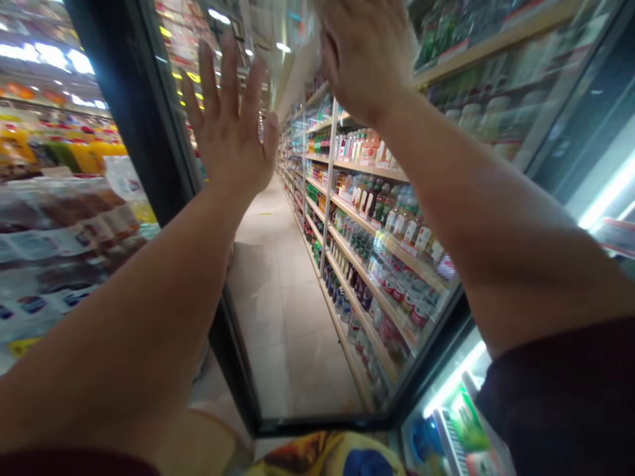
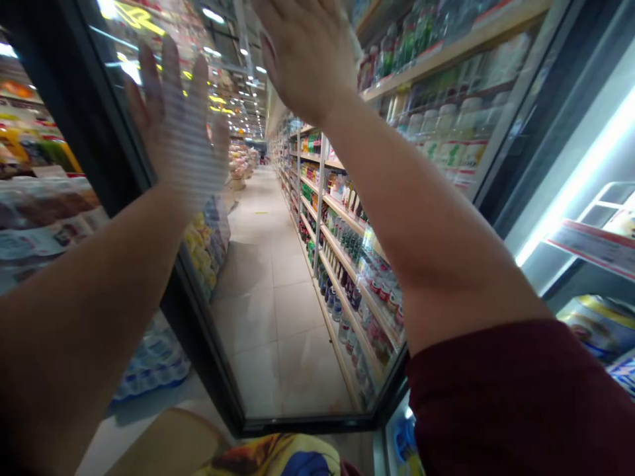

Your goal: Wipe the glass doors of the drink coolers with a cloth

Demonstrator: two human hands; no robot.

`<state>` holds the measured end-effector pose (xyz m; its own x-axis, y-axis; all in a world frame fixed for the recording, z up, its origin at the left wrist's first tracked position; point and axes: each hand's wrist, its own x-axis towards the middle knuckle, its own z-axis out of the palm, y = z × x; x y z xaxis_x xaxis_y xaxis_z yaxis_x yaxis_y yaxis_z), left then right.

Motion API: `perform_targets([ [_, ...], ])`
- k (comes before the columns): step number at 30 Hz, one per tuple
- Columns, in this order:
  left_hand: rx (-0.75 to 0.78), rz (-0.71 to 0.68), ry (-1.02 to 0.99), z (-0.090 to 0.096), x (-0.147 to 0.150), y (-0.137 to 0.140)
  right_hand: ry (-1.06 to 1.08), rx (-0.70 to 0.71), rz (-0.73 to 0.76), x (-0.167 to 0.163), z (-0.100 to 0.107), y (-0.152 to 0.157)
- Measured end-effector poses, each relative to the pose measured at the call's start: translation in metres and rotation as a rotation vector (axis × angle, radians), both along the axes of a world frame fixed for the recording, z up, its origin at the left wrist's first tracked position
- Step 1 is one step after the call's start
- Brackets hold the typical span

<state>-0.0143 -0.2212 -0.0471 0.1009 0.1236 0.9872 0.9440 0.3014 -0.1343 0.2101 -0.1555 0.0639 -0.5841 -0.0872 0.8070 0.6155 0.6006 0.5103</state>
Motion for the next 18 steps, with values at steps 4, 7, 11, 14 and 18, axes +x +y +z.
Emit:
perform_targets([
  [4, -0.011, 0.012, -0.072, 0.001, 0.001, 0.001, 0.011, -0.047, 0.021, 0.012, 0.008, 0.004],
  [7, -0.026, -0.05, -0.105, 0.001, 0.001, 0.0, 0.468, -0.246, -0.097, 0.018, 0.024, 0.013],
  [11, -0.015, -0.117, -0.07, 0.0, -0.002, 0.0, 0.419, -0.228, -0.126, 0.025, 0.025, 0.018],
  [14, 0.002, -0.045, 0.005, -0.001, -0.002, -0.001, 0.1, -0.053, -0.071, 0.03, 0.01, 0.014],
  [18, 0.022, 0.106, 0.064, -0.003, 0.005, -0.005, 0.136, -0.111, -0.092, 0.035, 0.005, 0.02],
])
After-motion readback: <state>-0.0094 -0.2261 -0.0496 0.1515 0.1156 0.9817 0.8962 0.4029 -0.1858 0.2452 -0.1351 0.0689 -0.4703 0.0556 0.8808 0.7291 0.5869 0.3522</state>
